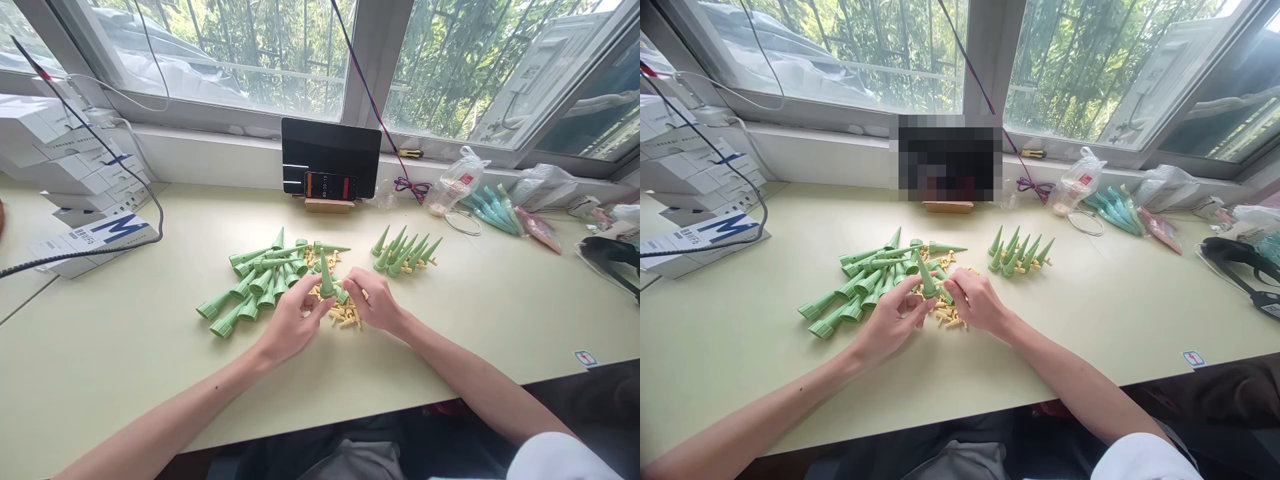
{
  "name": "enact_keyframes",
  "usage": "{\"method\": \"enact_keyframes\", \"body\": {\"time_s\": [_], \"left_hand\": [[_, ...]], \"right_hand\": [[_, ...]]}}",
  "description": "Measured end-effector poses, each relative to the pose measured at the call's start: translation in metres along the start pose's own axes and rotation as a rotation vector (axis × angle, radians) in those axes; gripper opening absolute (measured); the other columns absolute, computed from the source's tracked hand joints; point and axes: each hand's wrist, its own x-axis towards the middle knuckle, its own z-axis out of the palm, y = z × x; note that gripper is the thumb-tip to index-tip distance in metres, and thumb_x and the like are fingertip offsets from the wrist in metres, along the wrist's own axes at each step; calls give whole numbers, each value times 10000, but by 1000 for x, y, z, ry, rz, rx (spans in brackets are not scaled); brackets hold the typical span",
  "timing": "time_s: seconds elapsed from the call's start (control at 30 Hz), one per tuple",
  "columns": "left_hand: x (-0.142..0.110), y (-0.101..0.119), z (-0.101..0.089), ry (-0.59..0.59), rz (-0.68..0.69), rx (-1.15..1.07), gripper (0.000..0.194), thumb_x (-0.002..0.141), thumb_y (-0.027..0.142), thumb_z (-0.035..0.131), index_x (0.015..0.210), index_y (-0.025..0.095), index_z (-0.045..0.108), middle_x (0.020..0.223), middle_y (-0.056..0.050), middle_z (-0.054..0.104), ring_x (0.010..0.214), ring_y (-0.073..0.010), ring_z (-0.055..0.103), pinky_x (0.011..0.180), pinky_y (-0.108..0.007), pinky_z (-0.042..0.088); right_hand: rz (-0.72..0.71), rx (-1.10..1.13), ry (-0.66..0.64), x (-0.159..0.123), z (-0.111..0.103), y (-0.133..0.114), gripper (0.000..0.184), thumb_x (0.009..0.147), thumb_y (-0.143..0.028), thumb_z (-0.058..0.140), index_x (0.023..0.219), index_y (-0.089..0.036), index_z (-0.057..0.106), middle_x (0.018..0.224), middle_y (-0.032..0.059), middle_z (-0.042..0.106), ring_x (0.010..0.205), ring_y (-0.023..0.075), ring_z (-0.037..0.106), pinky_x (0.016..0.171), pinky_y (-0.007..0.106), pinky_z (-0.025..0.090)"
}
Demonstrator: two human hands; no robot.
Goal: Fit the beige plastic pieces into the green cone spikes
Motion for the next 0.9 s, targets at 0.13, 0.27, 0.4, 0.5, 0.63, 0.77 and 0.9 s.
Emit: {"method": "enact_keyframes", "body": {"time_s": [0.13, 0.27, 0.4, 0.5, 0.63, 0.77, 0.9], "left_hand": [[0, -3, 0, -23, -64, -93, 379, 892, 333, 640, 1238, 202, 559, 647, 41, 532, 510, -103, 475, 503, -231, 453], [0, -3, 0, -26, -138, -179, 391, 904, 404, 617, 1224, 192, 544, 607, 46, 511, 498, -117, 481, 492, -248, 455], [3, 2, -1, -20, -153, -248, 391, 898, 432, 620, 1196, 185, 565, 789, -3, 589, 530, -109, 508, 509, -266, 470], [4, 4, -2, 6, -176, -296, 436, 872, 438, 654, 1206, 172, 566, 883, -23, 609, 522, -94, 504, 524, -276, 471], [5, 0, -5, 12, -187, -363, 433, 862, 419, 677, 1187, 150, 578, 645, 46, 537, 487, -98, 485, 554, -276, 454], [4, -4, -6, -10, -194, -414, 365, 884, 389, 657, 1166, 168, 587, 549, 75, 480, 486, -101, 475, 565, -267, 439], [5, -1, -6, -24, -189, -416, 320, 877, 377, 665, 1111, 170, 593, 586, 69, 482, 491, -98, 472, 558, -269, 436]], "right_hand": [[-7, -1, 5, 1, 0, -1, 251, 1017, -218, 412, 771, -196, 459, 663, -24, 437, 581, 110, 384, 568, 246, 322], [11, -33, 11, 3, -1, -3, 238, 1016, -252, 426, 794, -197, 489, 675, -17, 473, 589, 114, 417, 579, 252, 365], [6, 4, 13, 4, -2, -4, 98, 996, -276, 497, 1003, -198, 557, 841, 27, 588, 642, 113, 525, 570, 238, 439], [-11, 33, 8, 4, -2, -3, 173, 976, -288, 547, 1132, -212, 552, 994, 61, 624, 640, 100, 566, 543, 225, 474], [-37, 29, 3, 3, -3, -2, 217, 968, -285, 569, 1174, -219, 554, 1044, 74, 624, 624, 89, 578, 534, 222, 493], [-66, -8, 27, 3, -4, -1, 192, 973, -259, 560, 1161, -221, 569, 1005, 66, 625, 642, 95, 587, 532, 217, 494], [-133, -44, 48, 4, -5, 0, 160, 957, -209, 584, 1117, -211, 594, 968, 64, 631, 652, 102, 590, 552, 225, 496]]}}
